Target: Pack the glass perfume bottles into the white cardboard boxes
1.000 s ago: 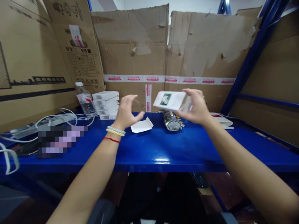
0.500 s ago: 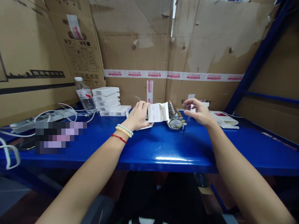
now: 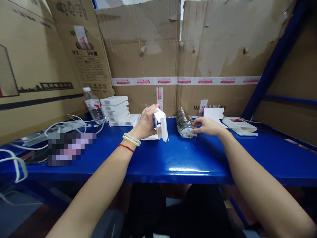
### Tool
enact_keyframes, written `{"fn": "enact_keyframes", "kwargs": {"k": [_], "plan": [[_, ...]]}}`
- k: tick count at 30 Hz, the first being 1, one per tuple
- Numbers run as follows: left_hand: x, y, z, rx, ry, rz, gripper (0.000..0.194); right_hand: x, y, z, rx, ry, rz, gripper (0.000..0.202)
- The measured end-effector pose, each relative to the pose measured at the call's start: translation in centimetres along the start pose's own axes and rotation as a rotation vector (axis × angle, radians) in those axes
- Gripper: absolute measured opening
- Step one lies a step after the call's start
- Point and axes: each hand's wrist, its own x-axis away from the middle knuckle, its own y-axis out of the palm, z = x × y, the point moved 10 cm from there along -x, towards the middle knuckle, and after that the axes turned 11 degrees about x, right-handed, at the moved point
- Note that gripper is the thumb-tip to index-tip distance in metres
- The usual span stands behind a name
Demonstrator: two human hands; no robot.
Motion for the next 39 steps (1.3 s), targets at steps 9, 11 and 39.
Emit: {"fn": "enact_keyframes", "kwargs": {"k": [9,11,39], "plan": [[-0.5,0.5,0.7,-0.001,-0.040,-0.067,0.085,0.3,0.6,-0.2,-0.013,-0.001,-0.071,0.030],[-0.5,0.8,0.6,-0.012,-0.081,-0.094,0.084,0.2,0.6,-0.2,-0.023,-0.009,-0.075,0.030],[0.8,-0.3,-5.4,0.982,-0.723,0.518,0.072,-2.5,-1.4,-9.6,-0.899,0.065,0.422,0.030]]}}
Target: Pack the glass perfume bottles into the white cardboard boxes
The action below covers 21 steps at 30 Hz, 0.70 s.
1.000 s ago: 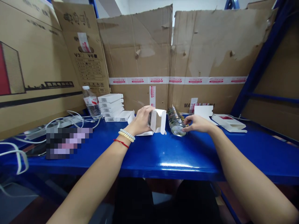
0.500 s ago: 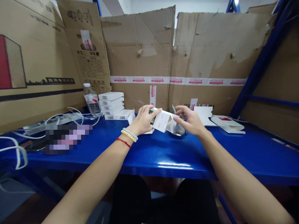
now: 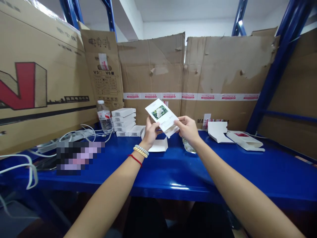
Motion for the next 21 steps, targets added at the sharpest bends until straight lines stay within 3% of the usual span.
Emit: {"fn": "enact_keyframes", "kwargs": {"k": [2,5,10,16,21], "plan": [[-0.2,-0.1,-0.5,0.139,-0.048,0.007,0.077,0.5,1.1,-0.2,-0.009,-0.056,-0.032,0.034],[-0.3,-1.1,-0.3,0.178,-0.042,0.079,0.080,1.7,2.2,-0.1,-0.030,-0.130,-0.148,0.037],[0.0,-1.3,-0.1,0.185,-0.062,0.106,0.085,2.6,0.9,-0.2,0.014,-0.233,-0.173,0.037],[0.3,0.2,-0.2,0.205,-0.105,-0.020,0.087,2.3,-0.5,-1.1,0.162,-0.357,-0.104,0.048],[0.6,0.7,-0.8,0.134,-0.171,-0.124,0.070,2.3,-0.7,-1.3,0.274,-0.414,-0.125,0.055]]}}
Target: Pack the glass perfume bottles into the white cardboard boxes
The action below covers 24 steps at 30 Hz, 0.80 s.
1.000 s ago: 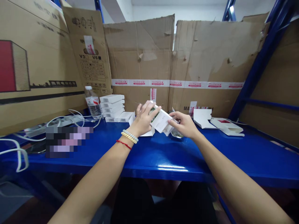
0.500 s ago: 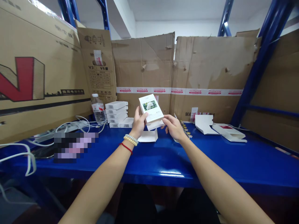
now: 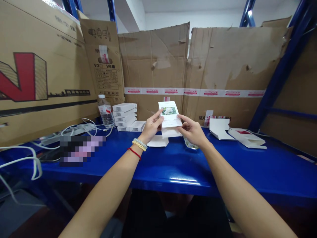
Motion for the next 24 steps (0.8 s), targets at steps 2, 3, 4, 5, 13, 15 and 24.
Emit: {"fn": "enact_keyframes", "kwargs": {"k": [2,3,4,5,13,15,24], "plan": [[0.3,0.7,0.4,-0.024,0.006,-0.088,0.073,0.0,-0.2,-0.1,0.032,-0.016,-0.003,0.053],[0.5,1.1,0.6,-0.040,0.015,-0.141,0.078,0.0,-0.2,-0.2,0.040,-0.017,-0.005,0.052],[0.7,1.5,0.8,-0.062,0.024,-0.190,0.084,0.0,-0.3,-0.2,0.040,-0.014,-0.008,0.051],[0.8,1.8,1.0,-0.088,0.030,-0.231,0.089,0.0,-0.3,-0.2,0.034,-0.008,-0.013,0.051],[0.5,1.1,0.8,-0.124,0.040,-0.190,0.080,0.0,-0.4,0.0,-0.242,0.064,-0.074,0.058],[0.4,0.8,0.7,-0.085,0.033,-0.166,0.079,0.0,-0.1,-0.4,-0.320,0.054,-0.118,0.059],[0.5,0.8,0.5,-0.029,-0.010,-0.147,0.090,0.0,-0.3,-0.5,-0.313,0.061,-0.057,0.054]]}}
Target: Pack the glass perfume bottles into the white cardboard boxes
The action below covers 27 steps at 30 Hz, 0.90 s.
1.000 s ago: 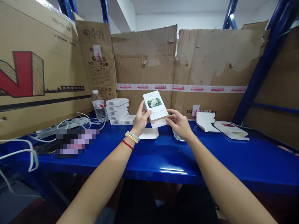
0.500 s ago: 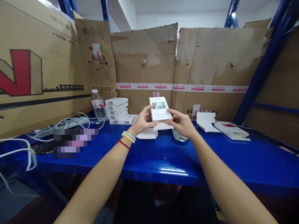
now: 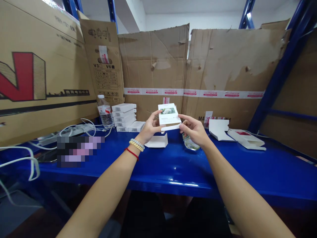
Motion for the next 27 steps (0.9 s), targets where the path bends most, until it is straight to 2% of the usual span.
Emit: {"fn": "enact_keyframes", "kwargs": {"k": [4,7,11,16,22,27], "plan": [[0.2,0.7,0.0,0.077,-0.039,-0.061,0.091,0.0,-0.2,0.3,-0.021,0.039,0.045,0.054],[0.3,1.0,-0.2,0.147,-0.069,-0.105,0.083,0.0,-0.3,0.5,-0.040,0.063,0.067,0.056],[0.2,0.8,-0.1,0.143,-0.055,-0.084,0.076,-0.1,-0.3,0.5,-0.046,0.062,0.077,0.056],[0.4,1.0,0.0,0.112,-0.038,-0.076,0.080,-0.2,-0.7,1.0,-0.020,0.077,0.127,0.059],[0.4,1.8,-0.2,0.024,0.017,-0.112,0.091,-0.1,-0.4,0.8,0.115,0.028,0.101,0.054],[0.4,2.4,-0.2,-0.031,0.092,-0.140,0.102,0.0,0.3,0.7,0.165,0.015,0.058,0.060]]}}
